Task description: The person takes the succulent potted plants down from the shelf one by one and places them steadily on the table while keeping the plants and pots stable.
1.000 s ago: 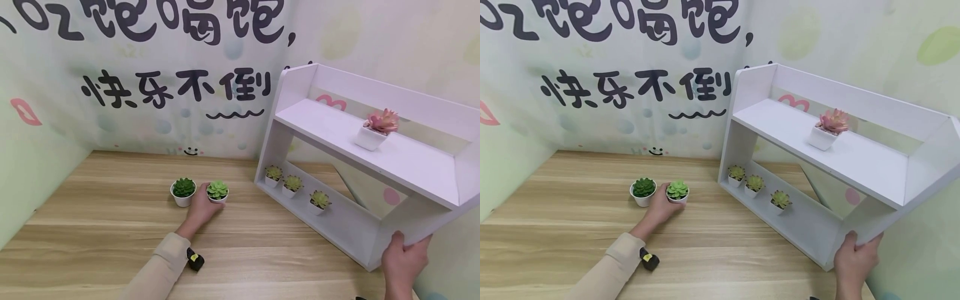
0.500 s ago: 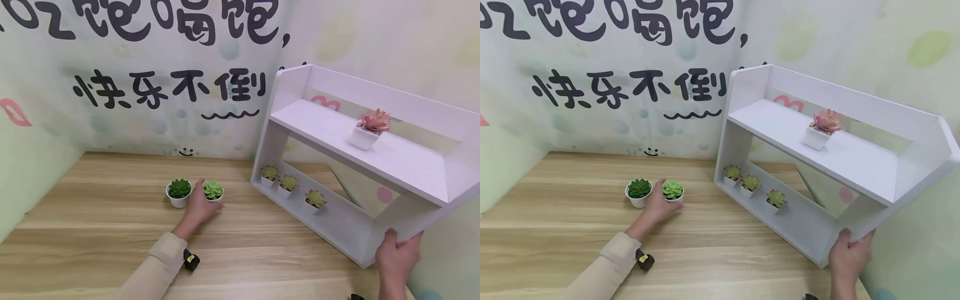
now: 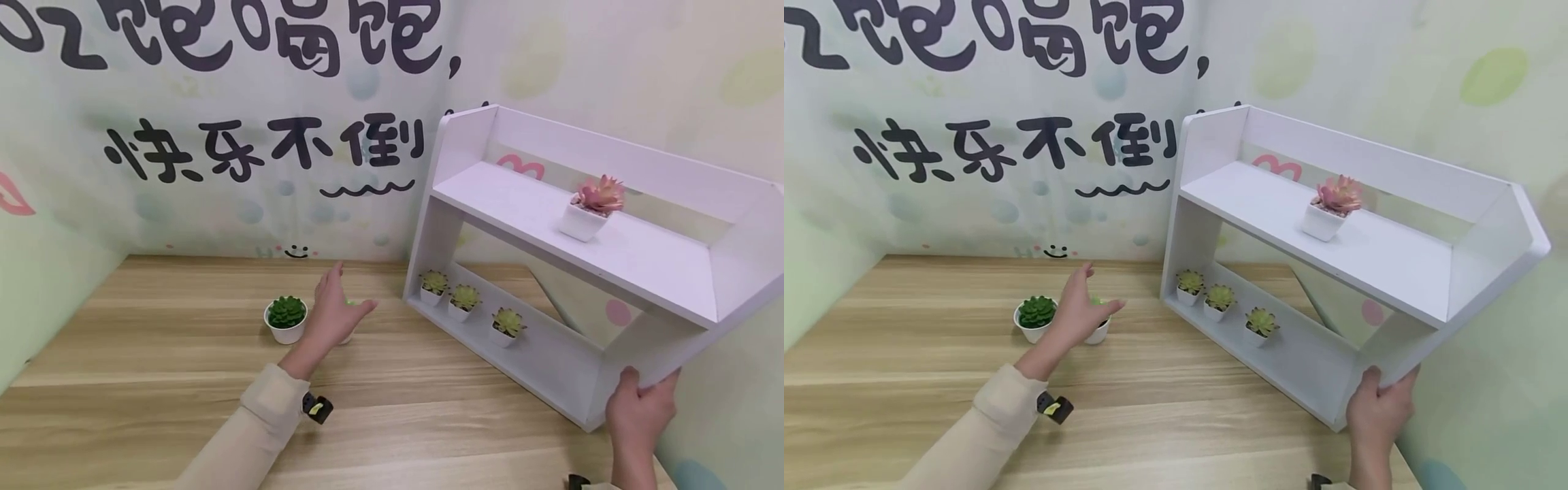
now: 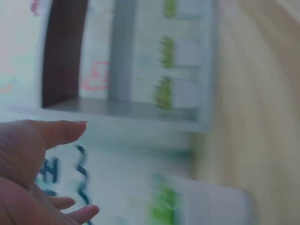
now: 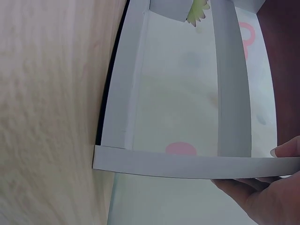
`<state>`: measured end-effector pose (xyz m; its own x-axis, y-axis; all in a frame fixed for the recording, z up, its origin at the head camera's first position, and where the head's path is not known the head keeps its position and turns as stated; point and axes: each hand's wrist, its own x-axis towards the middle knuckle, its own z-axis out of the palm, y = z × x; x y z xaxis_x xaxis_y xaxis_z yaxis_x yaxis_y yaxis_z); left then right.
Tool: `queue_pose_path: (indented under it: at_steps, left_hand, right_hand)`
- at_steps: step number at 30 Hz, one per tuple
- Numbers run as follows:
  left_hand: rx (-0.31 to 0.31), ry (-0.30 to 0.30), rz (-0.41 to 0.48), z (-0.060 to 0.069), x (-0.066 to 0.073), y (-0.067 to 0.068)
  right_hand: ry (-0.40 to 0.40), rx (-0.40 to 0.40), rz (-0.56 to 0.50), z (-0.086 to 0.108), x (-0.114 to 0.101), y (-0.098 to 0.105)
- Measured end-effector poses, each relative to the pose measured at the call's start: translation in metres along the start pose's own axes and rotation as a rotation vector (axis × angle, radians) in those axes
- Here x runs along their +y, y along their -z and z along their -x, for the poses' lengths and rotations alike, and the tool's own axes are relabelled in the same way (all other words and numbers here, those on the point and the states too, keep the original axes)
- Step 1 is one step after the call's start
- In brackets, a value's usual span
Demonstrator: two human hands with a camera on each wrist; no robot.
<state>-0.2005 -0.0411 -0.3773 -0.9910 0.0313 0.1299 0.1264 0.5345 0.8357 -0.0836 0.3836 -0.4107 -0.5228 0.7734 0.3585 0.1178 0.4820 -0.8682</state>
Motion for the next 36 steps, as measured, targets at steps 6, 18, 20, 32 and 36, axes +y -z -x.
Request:
queue_pose_path:
  at_steps: [6,18,20,32,36]
  left_hand:
    - [-0.037,-0.161,0.061,-0.011,0.057,0.006]
    - [-0.033,-0.537,-0.203,-0.013,0.144,-0.013]
    - [-0.038,-0.581,-0.239,-0.016,0.153,-0.016]
    - [-0.207,-0.694,-0.263,-0.043,0.205,-0.038]
    - [-0.227,-0.708,-0.292,-0.044,0.221,-0.051]
  right_hand:
    - [-0.012,-0.011,-0.004,-0.002,0.000,0.002]
    - [-0.044,-0.050,-0.006,0.000,-0.001,0.002]
    - [-0.033,-0.054,0.001,0.001,0.000,0.002]
    - [-0.003,-0.048,-0.019,-0.002,-0.003,0.001]
    - [0.000,-0.049,-0.014,-0.002,-0.002,0.002]
